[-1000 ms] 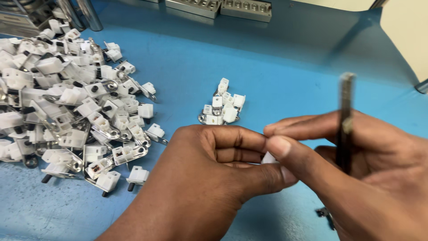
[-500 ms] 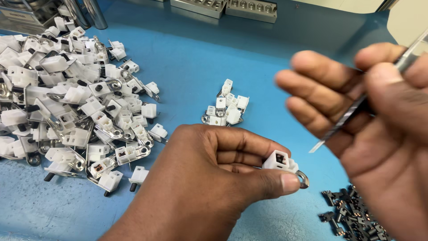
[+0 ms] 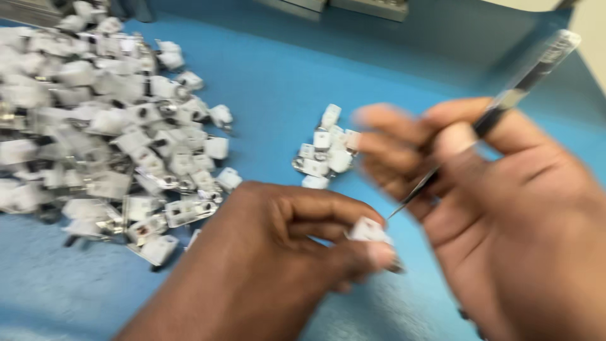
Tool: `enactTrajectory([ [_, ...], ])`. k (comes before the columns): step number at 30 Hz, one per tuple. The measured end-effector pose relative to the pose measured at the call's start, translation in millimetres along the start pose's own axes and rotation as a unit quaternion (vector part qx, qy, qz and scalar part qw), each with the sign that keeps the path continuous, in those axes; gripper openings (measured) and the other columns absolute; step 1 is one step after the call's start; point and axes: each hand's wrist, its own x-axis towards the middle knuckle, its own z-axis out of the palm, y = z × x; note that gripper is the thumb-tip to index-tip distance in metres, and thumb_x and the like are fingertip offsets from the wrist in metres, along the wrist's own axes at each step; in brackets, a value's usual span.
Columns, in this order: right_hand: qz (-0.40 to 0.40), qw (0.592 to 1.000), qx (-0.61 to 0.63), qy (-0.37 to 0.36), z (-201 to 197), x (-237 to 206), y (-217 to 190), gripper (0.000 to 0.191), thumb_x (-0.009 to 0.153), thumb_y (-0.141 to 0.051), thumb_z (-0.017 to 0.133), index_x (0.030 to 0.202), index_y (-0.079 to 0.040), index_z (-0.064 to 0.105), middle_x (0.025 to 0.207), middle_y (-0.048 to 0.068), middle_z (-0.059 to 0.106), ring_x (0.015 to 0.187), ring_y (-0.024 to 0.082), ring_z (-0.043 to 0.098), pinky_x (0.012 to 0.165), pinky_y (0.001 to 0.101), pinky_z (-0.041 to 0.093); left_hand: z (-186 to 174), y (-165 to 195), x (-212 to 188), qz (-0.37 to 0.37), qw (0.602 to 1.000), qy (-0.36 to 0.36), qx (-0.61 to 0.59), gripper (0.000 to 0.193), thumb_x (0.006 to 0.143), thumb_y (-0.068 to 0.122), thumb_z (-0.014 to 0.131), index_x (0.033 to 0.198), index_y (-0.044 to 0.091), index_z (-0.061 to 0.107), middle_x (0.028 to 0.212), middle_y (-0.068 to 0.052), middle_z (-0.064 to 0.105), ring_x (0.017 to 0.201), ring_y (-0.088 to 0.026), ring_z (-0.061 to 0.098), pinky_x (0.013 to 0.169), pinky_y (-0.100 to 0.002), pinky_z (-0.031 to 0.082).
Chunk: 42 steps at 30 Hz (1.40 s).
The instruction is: The person picks white plastic component housings one at a time from a pile on a blue workbench, uses tweezers to insert small metal contacts into each housing, and sets the assembled parts aside. At the end, the person scoops the assembled parts into a large plastic-lined bin.
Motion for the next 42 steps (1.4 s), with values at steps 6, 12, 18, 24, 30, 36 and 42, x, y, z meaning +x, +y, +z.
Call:
enactTrajectory([
  [6, -0.006, 0.831, -0.556, -0.019, -9, 49, 44, 0.024, 0.093, -0.027, 0.074, 0.114, -0.017, 0.077, 0.097, 0.009, 0.068, 0.077, 0.018, 0.057, 0.07, 0.0428, 0.049, -123, -16, -1, -0.098, 0.858, 0.311, 0.395, 0.023, 0.095, 0.027, 0.079, 0.117, 0.023, 0.083, 0.075, -0.011, 0.072, 0.054, -0.022, 0.058, 0.05, -0.04, 0.049],
  [12, 0.211, 0.791, -0.574, 0.014, 8, 52, 31, 0.028, 0.091, -0.036, 0.077, 0.113, -0.018, 0.075, 0.102, 0.002, 0.072, 0.085, 0.018, 0.067, 0.081, 0.0354, 0.051, -164, -23, 4, 0.139, 0.694, 0.314, 0.633, 0.031, 0.095, 0.028, 0.079, 0.119, 0.009, 0.079, 0.085, -0.017, 0.069, 0.069, -0.021, 0.064, 0.066, -0.036, 0.052],
  [18, 0.205, 0.911, -0.356, -0.041, -7, 8, 22, 0.028, 0.087, -0.03, 0.085, 0.106, -0.011, 0.076, 0.082, 0.005, 0.076, 0.081, 0.011, 0.068, 0.083, 0.0298, 0.056, -31, -14, 10, -0.186, 0.97, -0.001, 0.159, 0.046, 0.076, 0.042, 0.086, 0.116, 0.022, 0.076, 0.08, -0.002, 0.077, 0.07, -0.013, 0.07, 0.064, -0.031, 0.056],
  [24, 0.367, 0.718, -0.574, 0.142, -58, -30, 27, 0.028, 0.087, -0.03, 0.08, 0.11, -0.015, 0.08, 0.082, 0.011, 0.073, 0.068, 0.022, 0.069, 0.065, 0.0366, 0.056, -1, -18, 4, -0.159, 0.978, -0.101, -0.086, 0.032, 0.078, 0.024, 0.09, 0.102, 0.004, 0.083, 0.082, -0.008, 0.083, 0.073, -0.01, 0.073, 0.065, -0.029, 0.063],
  [30, 0.313, 0.531, -0.787, 0.017, -104, -48, 30, 0.028, 0.085, -0.047, 0.079, 0.109, -0.032, 0.081, 0.106, -0.011, 0.076, 0.079, 0.009, 0.075, 0.077, 0.0275, 0.06, 7, -25, -4, -0.171, 0.978, -0.102, -0.061, 0.03, 0.072, 0.02, 0.091, 0.095, 0.003, 0.083, 0.079, -0.008, 0.084, 0.069, -0.012, 0.077, 0.064, -0.029, 0.063],
  [36, 0.243, 0.763, -0.582, 0.142, -97, -42, 26, 0.022, 0.087, -0.025, 0.087, 0.104, -0.012, 0.082, 0.084, 0.016, 0.073, 0.067, 0.019, 0.06, 0.06, 0.0346, 0.049, 18, 1, -6, -0.16, 0.983, -0.072, -0.056, 0.03, 0.071, 0.025, 0.091, 0.086, 0.001, 0.082, 0.073, -0.006, 0.082, 0.066, -0.01, 0.077, 0.063, -0.026, 0.064],
  [42, 0.071, 0.942, -0.276, 0.178, -43, -40, 11, 0.021, 0.086, -0.015, 0.081, 0.101, 0.0, 0.077, 0.075, 0.015, 0.071, 0.049, 0.015, 0.051, 0.039, 0.03, 0.037, 26, 39, -3, -0.211, 0.977, 0.009, 0.014, 0.03, 0.068, 0.028, 0.091, 0.075, 0.001, 0.081, 0.065, -0.006, 0.078, 0.059, -0.011, 0.063, 0.056, -0.028, 0.053],
])
